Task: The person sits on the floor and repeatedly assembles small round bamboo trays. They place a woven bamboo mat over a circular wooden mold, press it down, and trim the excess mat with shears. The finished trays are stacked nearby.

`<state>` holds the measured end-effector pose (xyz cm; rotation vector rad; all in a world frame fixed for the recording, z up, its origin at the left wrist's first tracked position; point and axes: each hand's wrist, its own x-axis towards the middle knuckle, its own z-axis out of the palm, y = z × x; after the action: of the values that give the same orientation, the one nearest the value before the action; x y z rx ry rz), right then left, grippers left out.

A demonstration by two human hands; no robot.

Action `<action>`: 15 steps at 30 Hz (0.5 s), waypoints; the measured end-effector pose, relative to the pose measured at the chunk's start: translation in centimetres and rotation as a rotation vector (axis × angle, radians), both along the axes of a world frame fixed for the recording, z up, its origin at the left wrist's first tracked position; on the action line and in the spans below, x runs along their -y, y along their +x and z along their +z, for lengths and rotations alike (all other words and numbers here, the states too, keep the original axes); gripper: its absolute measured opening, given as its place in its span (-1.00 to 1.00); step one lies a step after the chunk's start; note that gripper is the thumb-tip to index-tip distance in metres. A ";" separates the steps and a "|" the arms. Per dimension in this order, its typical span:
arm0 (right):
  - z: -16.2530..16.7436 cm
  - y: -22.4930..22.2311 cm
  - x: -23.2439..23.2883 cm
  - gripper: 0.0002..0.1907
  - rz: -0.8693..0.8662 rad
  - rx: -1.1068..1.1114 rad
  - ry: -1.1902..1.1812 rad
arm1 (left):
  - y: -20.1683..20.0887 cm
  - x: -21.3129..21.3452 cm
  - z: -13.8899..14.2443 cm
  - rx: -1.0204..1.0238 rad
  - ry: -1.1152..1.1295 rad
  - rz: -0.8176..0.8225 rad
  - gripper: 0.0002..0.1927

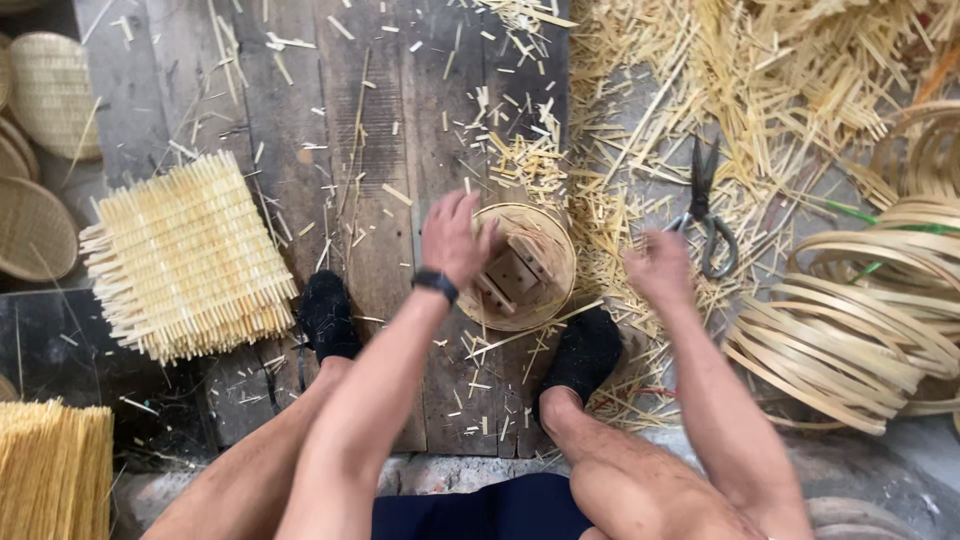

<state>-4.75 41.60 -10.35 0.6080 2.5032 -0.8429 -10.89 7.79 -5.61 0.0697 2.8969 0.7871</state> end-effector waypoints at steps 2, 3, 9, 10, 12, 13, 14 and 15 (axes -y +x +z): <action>-0.1 -0.2 3.9 -0.62 -0.094 0.177 -0.387 | -2.7 -0.7 -0.7 -0.012 0.028 -0.217 -0.52; -0.2 -0.2 5.2 -0.64 -0.080 0.182 -0.492 | -3.5 -1.4 -0.8 0.130 -0.008 -0.239 -0.55; -0.9 0.1 7.2 -0.66 -0.154 0.060 -0.508 | -6.7 -3.8 -0.2 0.574 -0.011 -0.246 -0.74; -1.1 0.2 7.0 -0.68 -0.194 0.096 -0.522 | -6.6 -3.9 -0.3 0.586 0.043 -0.201 -0.76; -1.5 0.3 6.7 -0.72 -0.273 0.162 -0.551 | -6.4 -4.1 -0.8 0.564 0.078 -0.129 -0.79; -1.7 0.2 6.6 -0.73 -0.280 0.178 -0.517 | -6.1 -4.4 -1.1 0.538 0.057 -0.101 -0.79; -1.8 0.2 6.6 -0.74 -0.287 0.191 -0.484 | -5.9 -4.6 -1.4 0.509 0.035 -0.074 -0.80; -1.9 0.2 6.7 -0.75 -0.296 0.207 -0.452 | -5.7 -4.8 -1.7 0.508 0.025 -0.077 -0.80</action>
<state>-4.57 34.92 -12.21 0.8615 1.9711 -1.3297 -16.61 12.57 -7.30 -0.0155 2.3913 0.7042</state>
